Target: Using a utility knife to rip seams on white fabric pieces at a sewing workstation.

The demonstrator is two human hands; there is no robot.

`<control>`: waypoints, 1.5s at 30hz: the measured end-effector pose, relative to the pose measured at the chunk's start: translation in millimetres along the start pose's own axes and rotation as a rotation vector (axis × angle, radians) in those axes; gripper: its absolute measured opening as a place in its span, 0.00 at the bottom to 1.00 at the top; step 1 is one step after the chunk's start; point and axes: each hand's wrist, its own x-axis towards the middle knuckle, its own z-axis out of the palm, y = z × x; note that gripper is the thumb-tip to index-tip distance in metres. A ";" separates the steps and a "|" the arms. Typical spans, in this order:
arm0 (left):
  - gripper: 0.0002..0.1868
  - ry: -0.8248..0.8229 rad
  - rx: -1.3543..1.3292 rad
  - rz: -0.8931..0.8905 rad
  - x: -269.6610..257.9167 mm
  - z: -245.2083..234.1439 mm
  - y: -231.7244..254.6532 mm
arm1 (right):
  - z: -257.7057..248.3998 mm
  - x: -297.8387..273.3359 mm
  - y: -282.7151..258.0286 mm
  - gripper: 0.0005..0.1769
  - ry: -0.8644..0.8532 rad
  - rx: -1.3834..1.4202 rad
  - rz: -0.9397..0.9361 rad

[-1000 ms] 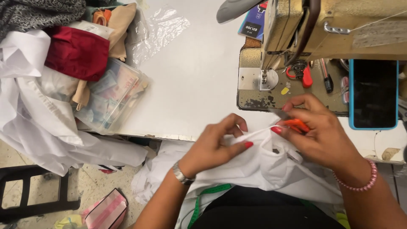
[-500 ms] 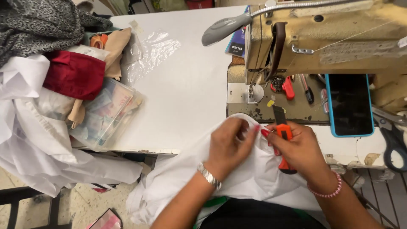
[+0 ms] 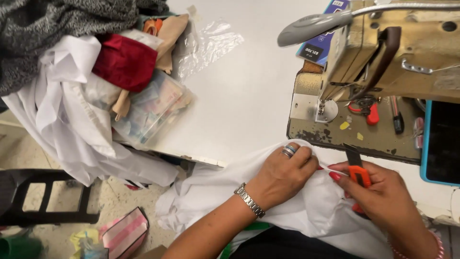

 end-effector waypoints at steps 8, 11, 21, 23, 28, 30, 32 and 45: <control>0.15 0.020 -0.396 0.067 5.5 -5.0 3.1 | -12.1 -14.2 14.2 0.09 0.261 -0.349 -0.471; 0.14 0.039 -0.779 -0.039 14.2 -17.9 10.2 | -5.1 4.1 25.7 0.10 0.261 -0.056 -0.406; 0.10 -0.078 -0.818 -0.404 -7.0 29.9 -13.4 | -0.5 7.9 21.2 0.29 0.047 -0.407 -0.384; 0.10 -0.114 -0.836 -0.513 -6.9 33.8 -18.8 | -0.1 8.7 30.0 0.31 0.047 -0.440 -0.632; 0.07 -0.117 -1.051 -0.525 -5.5 30.6 -22.9 | 11.3 0.6 26.0 0.26 0.204 -0.596 -1.071; 0.07 -0.104 -1.080 -0.544 -8.4 32.3 -23.2 | 13.8 2.0 26.4 0.25 0.189 -0.599 -1.075; 0.06 -0.090 -1.109 -0.564 -9.6 32.9 -23.9 | 16.6 5.2 30.2 0.24 0.172 -0.601 -1.080; 0.07 -0.091 -1.116 -0.541 -15.8 34.5 -27.3 | 19.4 8.4 38.1 0.28 0.188 -0.707 -1.036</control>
